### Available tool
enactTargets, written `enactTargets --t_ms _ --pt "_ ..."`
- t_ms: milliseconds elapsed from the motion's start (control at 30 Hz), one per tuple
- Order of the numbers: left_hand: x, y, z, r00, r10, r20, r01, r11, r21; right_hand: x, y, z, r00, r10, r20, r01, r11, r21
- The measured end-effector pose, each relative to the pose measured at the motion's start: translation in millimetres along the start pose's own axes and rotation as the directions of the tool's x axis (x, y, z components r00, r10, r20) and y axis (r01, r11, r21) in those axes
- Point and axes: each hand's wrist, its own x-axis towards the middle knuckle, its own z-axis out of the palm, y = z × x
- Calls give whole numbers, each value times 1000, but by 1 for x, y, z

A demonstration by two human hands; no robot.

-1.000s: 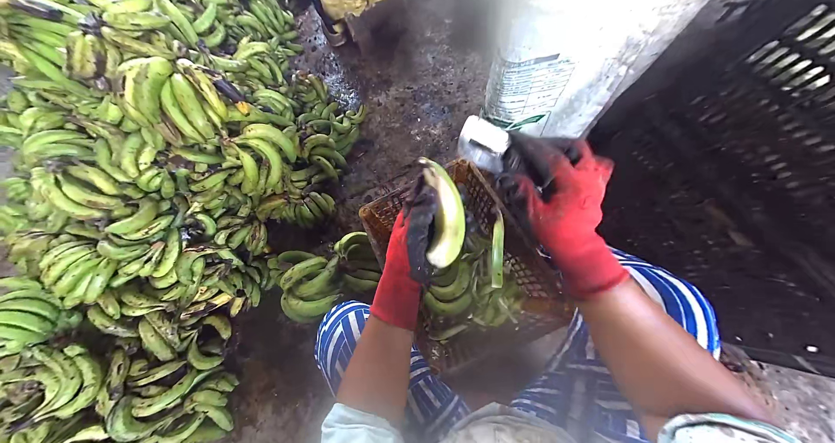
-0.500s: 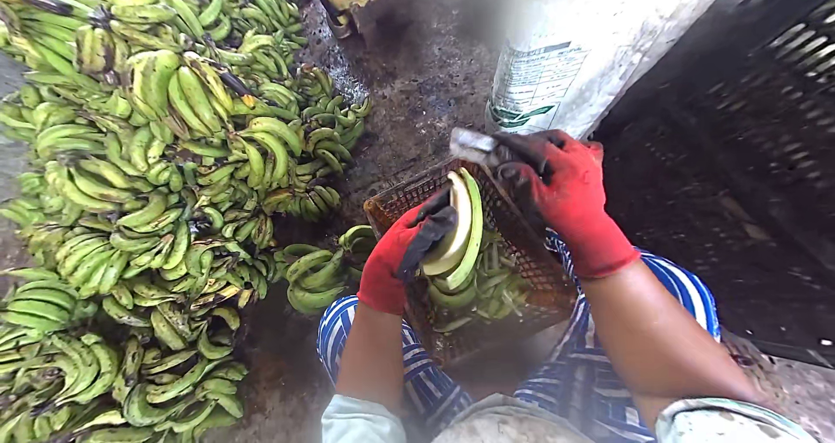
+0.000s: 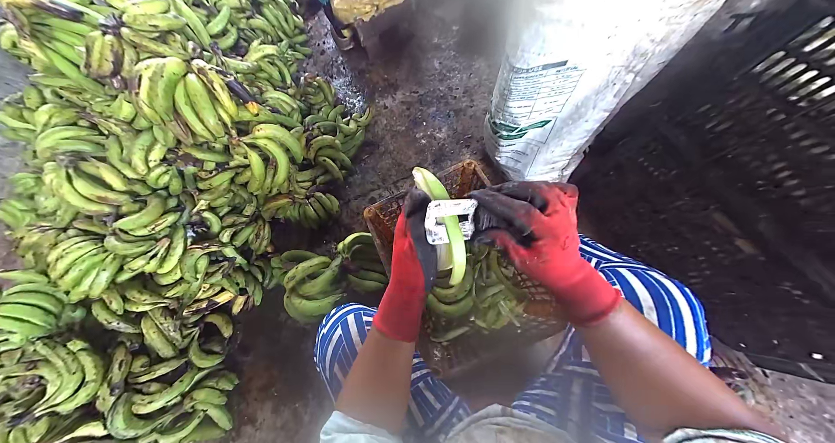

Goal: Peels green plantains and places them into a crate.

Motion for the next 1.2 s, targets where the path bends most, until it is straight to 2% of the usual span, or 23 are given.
enactTargets --t_ms 67,100,133,200,233,300,333,367,400,433,500,533,600,633,667,733,767,833,900,967,1067,1133,1200 --pt "-4 4 -4 991 24 131 -48 983 178 10 9 -7 981 148 128 -147 989 -18" --pt "-5 2 -5 978 16 207 -56 980 189 19 16 -9 945 261 196 -255 965 -55" --pt "-4 -2 -5 972 6 234 -43 988 151 25 24 -9 911 347 224 -329 937 -115" --pt "7 -18 -4 987 -35 155 56 989 -133 23 26 -8 909 371 188 -342 924 -168" --pt "16 -25 -7 990 -55 128 95 939 -331 14 21 -6 947 283 149 -261 954 -148" --pt "25 -23 -17 977 -79 197 196 693 -694 -8 6 -1 998 -15 55 19 998 -65" --pt "27 -16 -20 958 -106 268 282 531 -799 -13 -1 2 990 -140 23 141 989 -47" --pt "25 -13 -21 940 -123 320 340 440 -831 -14 -8 5 978 -209 8 209 977 -30" --pt "21 -14 -19 936 -118 332 348 454 -820 -13 -14 5 980 -200 16 200 980 -2" --pt "16 -17 -14 953 -105 285 294 551 -781 -10 -18 5 993 -112 43 110 993 44" --pt "6 -19 0 994 -58 95 105 779 -618 3 -17 6 970 187 152 -209 968 142" --pt "4 -16 4 997 -50 65 78 824 -562 9 -11 9 918 335 210 -372 911 175" --pt "5 -13 4 992 -49 118 110 797 -594 13 4 11 793 532 299 -601 764 234" --pt "10 -14 1 984 -62 166 158 729 -666 12 10 9 771 556 310 -632 728 266" --pt "16 -18 -5 969 -72 237 227 640 -734 9 11 4 795 516 318 -599 750 281" --pt "27 -26 -17 938 -119 326 341 491 -802 1 13 -9 907 274 319 -365 889 276" --pt "28 -27 -21 933 -133 335 356 485 -799 -4 13 -14 933 133 333 -236 928 288" --pt "27 -26 -21 941 -186 284 339 583 -738 -6 6 -17 934 -25 355 -89 949 301" --pt "20 -28 -12 968 -171 184 249 751 -611 -4 -1 -11 937 44 346 -133 963 237" --pt "10 -27 -3 984 -144 102 176 831 -527 0 2 -4 933 243 266 -288 947 142" --pt "10 -24 -5 953 -219 208 302 718 -627 15 25 -5 838 525 149 -539 840 69" --pt "22 -26 -15 941 -146 304 325 632 -704 15 26 -11 794 586 161 -607 758 238" --pt "26 -29 -18 947 -103 305 287 697 -657 -2 13 -12 823 459 334 -568 637 521"
